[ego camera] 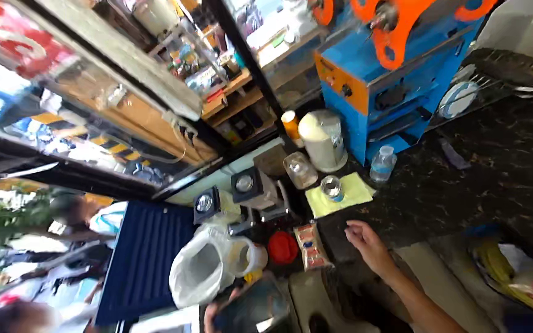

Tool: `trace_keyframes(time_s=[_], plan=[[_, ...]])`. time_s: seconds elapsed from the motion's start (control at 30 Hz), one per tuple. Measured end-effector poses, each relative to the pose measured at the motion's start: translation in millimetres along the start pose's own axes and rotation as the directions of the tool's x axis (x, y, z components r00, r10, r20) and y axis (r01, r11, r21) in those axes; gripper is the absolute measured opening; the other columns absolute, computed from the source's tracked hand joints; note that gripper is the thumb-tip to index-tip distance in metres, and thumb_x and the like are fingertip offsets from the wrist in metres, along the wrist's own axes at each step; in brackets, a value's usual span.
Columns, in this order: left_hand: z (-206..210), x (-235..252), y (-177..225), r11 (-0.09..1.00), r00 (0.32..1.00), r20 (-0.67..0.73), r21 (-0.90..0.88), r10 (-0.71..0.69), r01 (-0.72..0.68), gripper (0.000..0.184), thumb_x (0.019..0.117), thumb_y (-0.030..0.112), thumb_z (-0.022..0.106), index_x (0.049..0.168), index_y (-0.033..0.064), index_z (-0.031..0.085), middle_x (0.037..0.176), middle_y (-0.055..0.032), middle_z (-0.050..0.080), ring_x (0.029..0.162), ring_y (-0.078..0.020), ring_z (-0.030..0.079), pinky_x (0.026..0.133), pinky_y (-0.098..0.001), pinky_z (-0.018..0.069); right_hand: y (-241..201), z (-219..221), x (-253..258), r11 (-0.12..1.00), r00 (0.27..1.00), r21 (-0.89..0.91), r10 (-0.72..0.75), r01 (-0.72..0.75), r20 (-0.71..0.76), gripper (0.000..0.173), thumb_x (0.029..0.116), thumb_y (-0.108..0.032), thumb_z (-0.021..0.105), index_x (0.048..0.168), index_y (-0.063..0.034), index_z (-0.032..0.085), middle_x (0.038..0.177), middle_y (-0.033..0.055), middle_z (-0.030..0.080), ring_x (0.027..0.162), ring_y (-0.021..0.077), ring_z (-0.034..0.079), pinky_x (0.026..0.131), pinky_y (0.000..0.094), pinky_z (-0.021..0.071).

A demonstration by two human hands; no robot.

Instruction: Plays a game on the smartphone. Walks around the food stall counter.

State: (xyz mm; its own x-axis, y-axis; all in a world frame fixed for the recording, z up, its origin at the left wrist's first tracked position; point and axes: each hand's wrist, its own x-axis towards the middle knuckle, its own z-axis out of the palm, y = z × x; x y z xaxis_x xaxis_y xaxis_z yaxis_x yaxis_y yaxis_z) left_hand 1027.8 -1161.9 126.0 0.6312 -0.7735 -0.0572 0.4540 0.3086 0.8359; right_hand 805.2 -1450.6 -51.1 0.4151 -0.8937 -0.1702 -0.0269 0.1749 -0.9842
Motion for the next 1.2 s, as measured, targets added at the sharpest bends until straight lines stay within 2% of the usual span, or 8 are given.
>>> trace_keyframes(time_s=[0.13, 0.23, 0.33, 0.53, 0.67, 0.83, 1.03, 1.2], plan=[[-14, 1, 20, 0.999, 0.999, 0.003, 0.0, 0.036, -0.036, 0.04, 0.0906, 0.032, 0.065, 0.131, 0.0269, 0.067, 0.139, -0.0148, 0.063, 0.125, -0.0358, 0.062, 0.089, -0.0543, 0.0578, -86, 58, -50, 0.969, 0.898, 0.033, -0.24, 0.245, 0.37, 0.068, 0.0965, -0.044, 0.064, 0.146, -0.0017, 0.044, 0.134, 0.0133, 0.062, 0.116, 0.0208, 0.065, 0.094, 0.0381, 0.0568], [-31, 8, 45, 0.998, 0.99, 0.122, -0.025, 0.064, -0.062, 0.036, 0.0927, 0.025, 0.063, 0.128, 0.0201, 0.063, 0.138, -0.0204, 0.061, 0.13, -0.0383, 0.058, 0.1, -0.0523, 0.0533, -122, 98, -91, 0.915, 0.817, 0.003, -0.361, 0.403, 0.448, 0.088, 0.0857, -0.063, 0.072, 0.151, -0.0124, 0.041, 0.145, 0.0114, 0.056, 0.125, 0.0254, 0.06, 0.099, 0.0434, 0.0551], [-53, 5, 63, 0.998, 0.977, 0.206, -0.036, 0.056, -0.05, 0.037, 0.0937, 0.025, 0.061, 0.129, 0.0174, 0.06, 0.137, -0.0211, 0.062, 0.13, -0.0378, 0.058, 0.101, -0.0512, 0.0522, -150, 137, -137, 0.857, 0.794, -0.134, -0.387, 0.497, 0.469, 0.099, 0.0775, -0.064, 0.08, 0.154, -0.0165, 0.039, 0.157, 0.0092, 0.043, 0.136, 0.0249, 0.053, 0.106, 0.0451, 0.0535], [-76, 9, 52, 0.992, 0.942, 0.335, -0.116, -0.002, 0.044, 0.036, 0.0955, 0.027, 0.059, 0.129, 0.0141, 0.057, 0.136, -0.0229, 0.061, 0.129, -0.0374, 0.058, 0.103, -0.0499, 0.0509, -169, 183, -172, 0.431, 0.689, -0.542, -0.377, 0.722, 0.618, 0.089, 0.0793, -0.046, 0.084, 0.154, -0.0213, 0.043, 0.163, 0.0078, 0.037, 0.154, 0.0274, 0.026, 0.124, 0.053, 0.0269], [-60, 20, 30, 0.992, 0.893, 0.443, -0.063, -0.074, 0.113, 0.039, 0.0988, 0.031, 0.057, 0.134, 0.0151, 0.053, 0.137, -0.0214, 0.061, 0.13, -0.0357, 0.058, 0.105, -0.0488, 0.0499, -158, 168, -165, 0.394, 0.715, -0.598, -0.324, 0.698, 0.62, 0.096, 0.071, -0.022, 0.091, 0.155, -0.0218, 0.043, 0.146, 0.0075, 0.057, 0.142, 0.0268, 0.046, 0.122, 0.0517, 0.0317], [-43, 45, -20, 0.943, 0.903, 0.286, 0.184, -0.32, 0.276, 0.091, 0.093, 0.059, 0.061, 0.161, 0.0153, 0.018, 0.15, -0.0164, 0.051, 0.127, -0.0331, 0.06, 0.095, -0.0491, 0.0574, -108, 106, -136, 0.577, 0.875, -0.666, -0.214, 0.473, 0.435, 0.096, 0.0724, -0.027, 0.09, 0.155, -0.0162, 0.042, 0.142, 0.0097, 0.059, 0.134, 0.0266, 0.055, 0.116, 0.049, 0.0415], [-8, 64, -86, 0.852, 0.837, 0.226, 0.308, -0.498, 0.424, 0.089, 0.0953, 0.05, 0.059, 0.16, 0.0057, 0.018, 0.149, -0.0233, 0.049, 0.128, -0.0389, 0.058, 0.099, -0.0575, 0.0547, -91, 29, -80, 0.573, 0.897, -0.725, -0.043, 0.383, 0.439, 0.093, 0.0754, -0.035, 0.087, 0.156, -0.0214, 0.041, 0.142, 0.008, 0.06, 0.131, 0.0288, 0.056, 0.108, 0.0529, 0.0475], [6, 73, -110, 0.878, 0.931, 0.069, 0.365, -0.358, 0.31, 0.079, 0.1012, 0.048, 0.049, 0.161, 0.0069, 0.017, 0.15, -0.0202, 0.049, 0.127, -0.0367, 0.059, 0.097, -0.0532, 0.0563, -83, -1, -30, 0.552, 0.871, -0.73, 0.013, 0.403, 0.491, 0.095, 0.0776, -0.038, 0.085, 0.158, -0.0257, 0.036, 0.144, 0.0036, 0.058, 0.133, 0.0235, 0.055, 0.111, 0.0484, 0.0457]])
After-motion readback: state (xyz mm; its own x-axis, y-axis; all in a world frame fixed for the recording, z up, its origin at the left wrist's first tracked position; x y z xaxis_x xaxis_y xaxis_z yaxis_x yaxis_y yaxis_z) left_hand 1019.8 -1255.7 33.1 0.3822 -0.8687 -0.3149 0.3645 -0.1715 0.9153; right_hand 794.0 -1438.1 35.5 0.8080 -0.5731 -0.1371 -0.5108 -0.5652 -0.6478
